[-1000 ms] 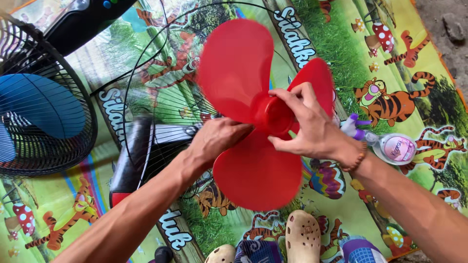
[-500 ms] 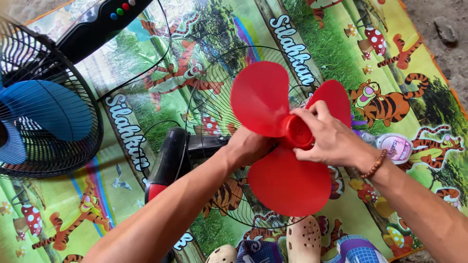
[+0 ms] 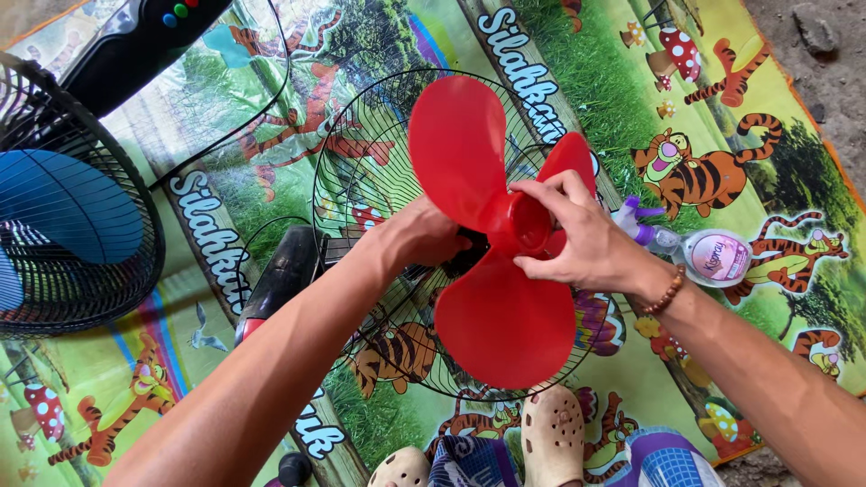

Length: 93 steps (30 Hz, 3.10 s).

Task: The person wipes a red fan blade with a cloth, then attaches it to a fan motor and secures it with a black cap. They then remove the front grille of a blue fan and adjust the blue blades inside.

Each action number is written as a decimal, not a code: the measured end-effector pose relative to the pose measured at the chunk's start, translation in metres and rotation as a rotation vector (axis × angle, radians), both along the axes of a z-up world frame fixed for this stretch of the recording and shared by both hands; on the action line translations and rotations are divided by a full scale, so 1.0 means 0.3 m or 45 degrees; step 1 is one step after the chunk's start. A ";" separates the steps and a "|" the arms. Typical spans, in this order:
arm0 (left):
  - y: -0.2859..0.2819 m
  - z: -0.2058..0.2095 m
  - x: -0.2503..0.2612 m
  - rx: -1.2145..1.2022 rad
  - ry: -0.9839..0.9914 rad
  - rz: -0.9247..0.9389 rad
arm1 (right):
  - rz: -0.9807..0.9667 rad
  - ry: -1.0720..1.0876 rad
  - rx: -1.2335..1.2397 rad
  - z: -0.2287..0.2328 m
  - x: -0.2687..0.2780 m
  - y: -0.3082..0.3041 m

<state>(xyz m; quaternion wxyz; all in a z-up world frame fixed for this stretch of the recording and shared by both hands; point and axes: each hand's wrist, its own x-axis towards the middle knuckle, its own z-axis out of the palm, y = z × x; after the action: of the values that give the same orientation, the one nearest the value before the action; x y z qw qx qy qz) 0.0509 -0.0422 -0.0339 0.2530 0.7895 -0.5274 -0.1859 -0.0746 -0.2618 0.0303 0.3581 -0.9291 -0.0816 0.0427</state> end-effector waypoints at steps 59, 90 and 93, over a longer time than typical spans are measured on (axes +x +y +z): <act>0.155 0.275 -0.014 0.636 -0.268 0.147 | 0.238 0.202 -0.003 -0.031 0.171 -0.006; -0.005 0.223 -0.066 0.553 -0.350 0.032 | -0.153 0.472 0.029 -0.065 0.071 0.050; -0.002 0.222 -0.086 0.531 -0.377 0.036 | -0.153 0.444 -0.037 -0.028 0.040 0.058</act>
<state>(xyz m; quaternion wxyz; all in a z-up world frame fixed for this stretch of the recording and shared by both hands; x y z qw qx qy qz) 0.0251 -0.0427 0.0327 0.0073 0.8504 -0.4981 -0.1693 -0.0625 -0.2445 0.0219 0.3554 -0.9159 0.0377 0.1827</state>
